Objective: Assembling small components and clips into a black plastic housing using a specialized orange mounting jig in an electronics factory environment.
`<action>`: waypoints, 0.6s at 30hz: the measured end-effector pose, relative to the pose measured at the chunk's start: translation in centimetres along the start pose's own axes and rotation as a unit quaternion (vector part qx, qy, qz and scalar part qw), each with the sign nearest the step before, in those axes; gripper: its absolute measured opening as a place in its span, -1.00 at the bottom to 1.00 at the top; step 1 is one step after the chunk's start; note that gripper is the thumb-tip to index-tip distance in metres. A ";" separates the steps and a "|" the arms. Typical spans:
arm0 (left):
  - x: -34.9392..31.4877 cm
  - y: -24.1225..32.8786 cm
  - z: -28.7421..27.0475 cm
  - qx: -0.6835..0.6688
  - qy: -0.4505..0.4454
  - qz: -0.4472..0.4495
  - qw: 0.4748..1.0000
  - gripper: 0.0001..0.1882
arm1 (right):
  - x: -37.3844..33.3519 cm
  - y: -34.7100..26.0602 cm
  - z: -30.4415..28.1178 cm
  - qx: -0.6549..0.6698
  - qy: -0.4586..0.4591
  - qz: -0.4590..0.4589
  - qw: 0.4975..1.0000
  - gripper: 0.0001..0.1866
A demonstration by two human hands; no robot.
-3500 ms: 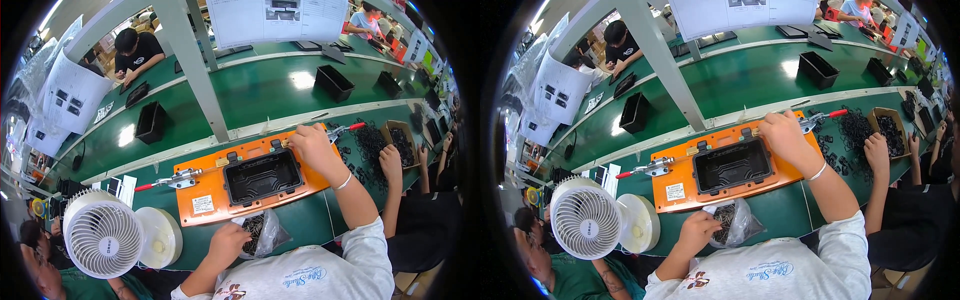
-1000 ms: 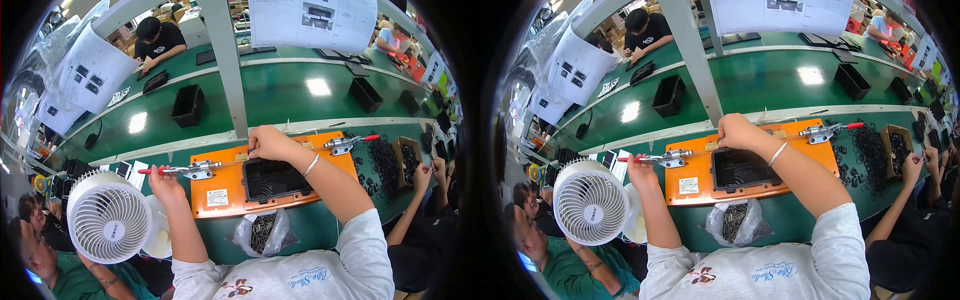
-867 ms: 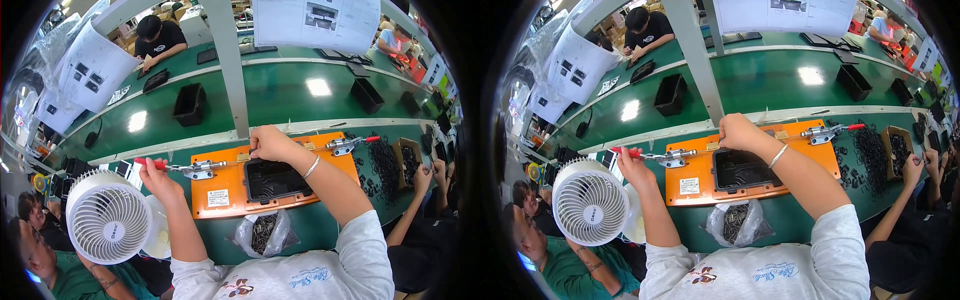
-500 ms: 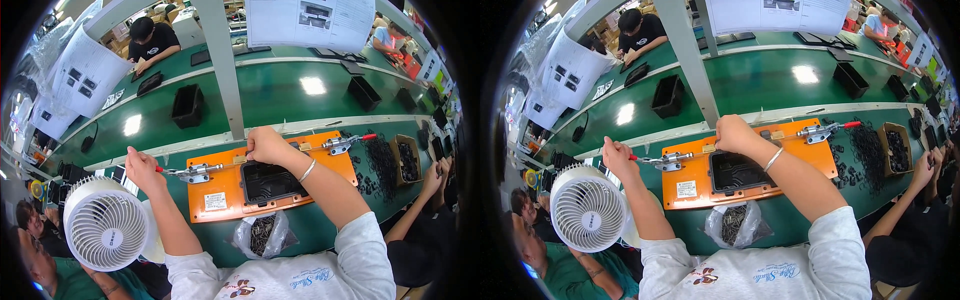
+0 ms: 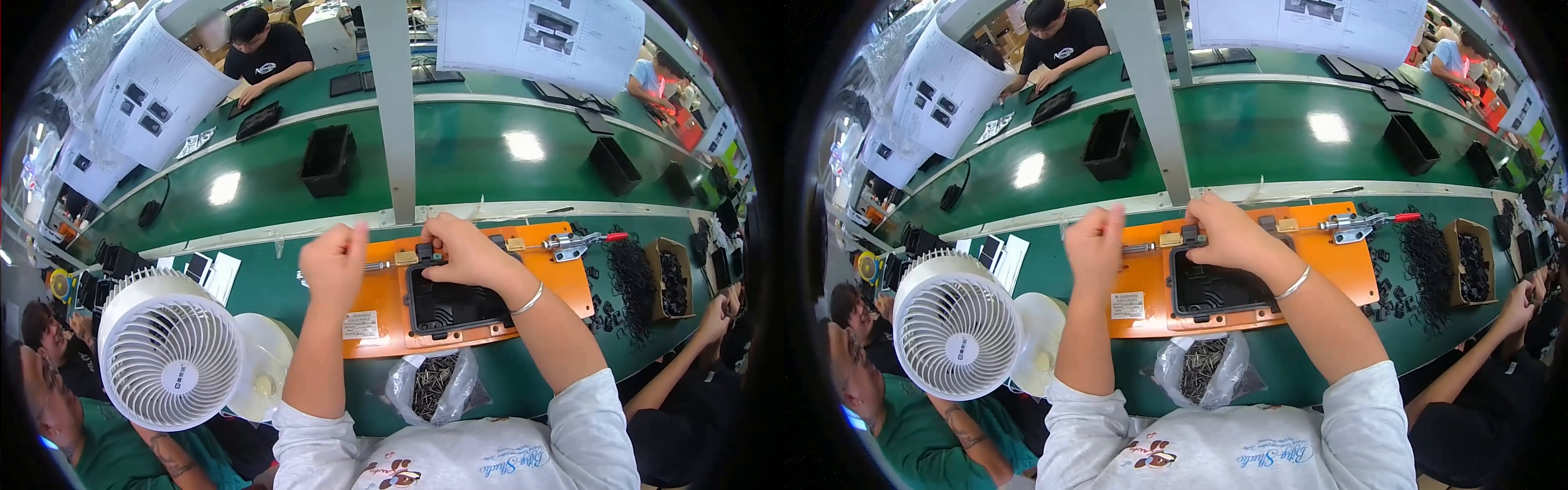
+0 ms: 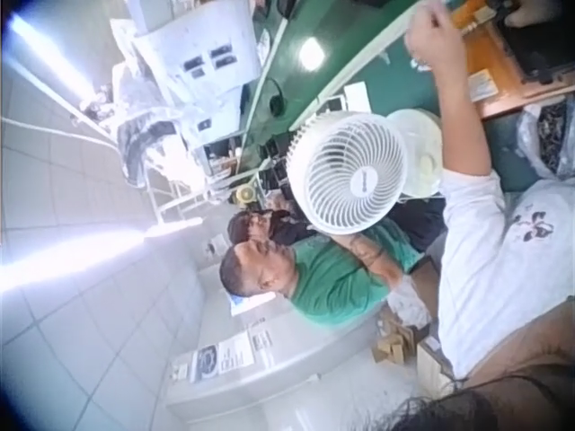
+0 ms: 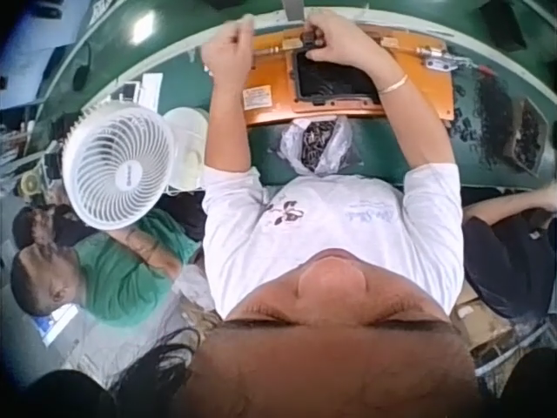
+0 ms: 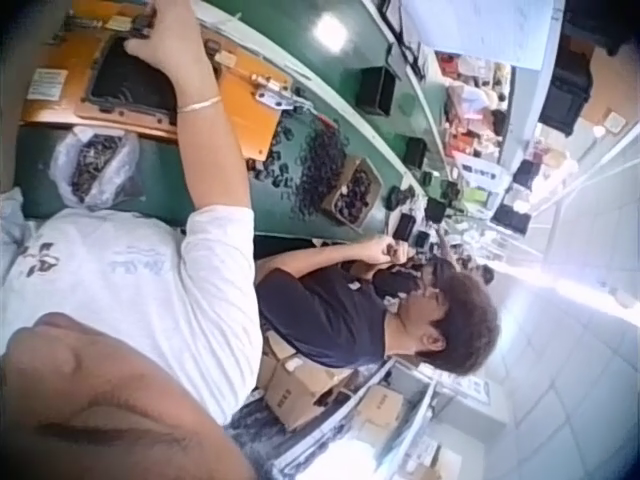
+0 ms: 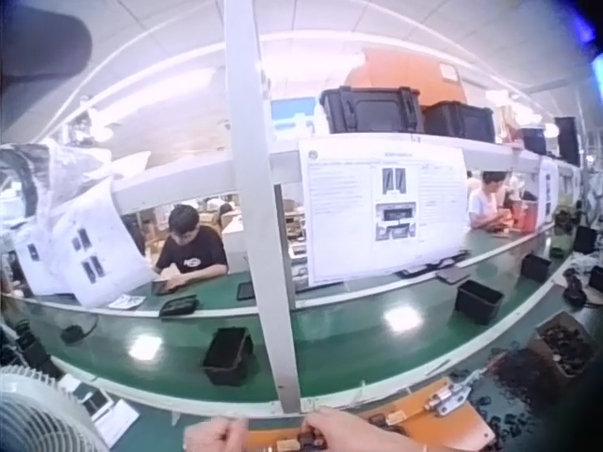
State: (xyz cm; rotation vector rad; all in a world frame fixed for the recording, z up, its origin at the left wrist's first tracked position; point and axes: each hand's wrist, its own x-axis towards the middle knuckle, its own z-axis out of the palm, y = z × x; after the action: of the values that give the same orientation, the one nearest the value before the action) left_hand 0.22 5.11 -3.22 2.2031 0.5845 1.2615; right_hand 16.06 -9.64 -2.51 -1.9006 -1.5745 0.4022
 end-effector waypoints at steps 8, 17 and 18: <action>3.1 -1.2 -4.9 -0.360 0.177 -0.161 0.902 -0.55 | 0.5 1.9 0.1 0.171 0.025 0.068 0.983 -0.83; 2.8 -1.6 -5.2 -0.389 0.161 -0.145 0.896 -0.58 | 1.0 1.6 -0.3 0.224 0.008 0.143 0.964 -0.89; 2.8 -1.7 -5.2 -0.387 0.166 -0.148 0.895 -0.58 | 1.0 1.5 -0.3 0.241 0.009 0.147 0.959 -0.90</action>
State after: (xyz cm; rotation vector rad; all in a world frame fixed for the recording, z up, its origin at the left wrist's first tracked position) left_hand -3.19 9.29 -0.35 1.2067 0.4128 1.3938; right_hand 17.64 -8.86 -3.13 -1.7374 -1.0525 0.8129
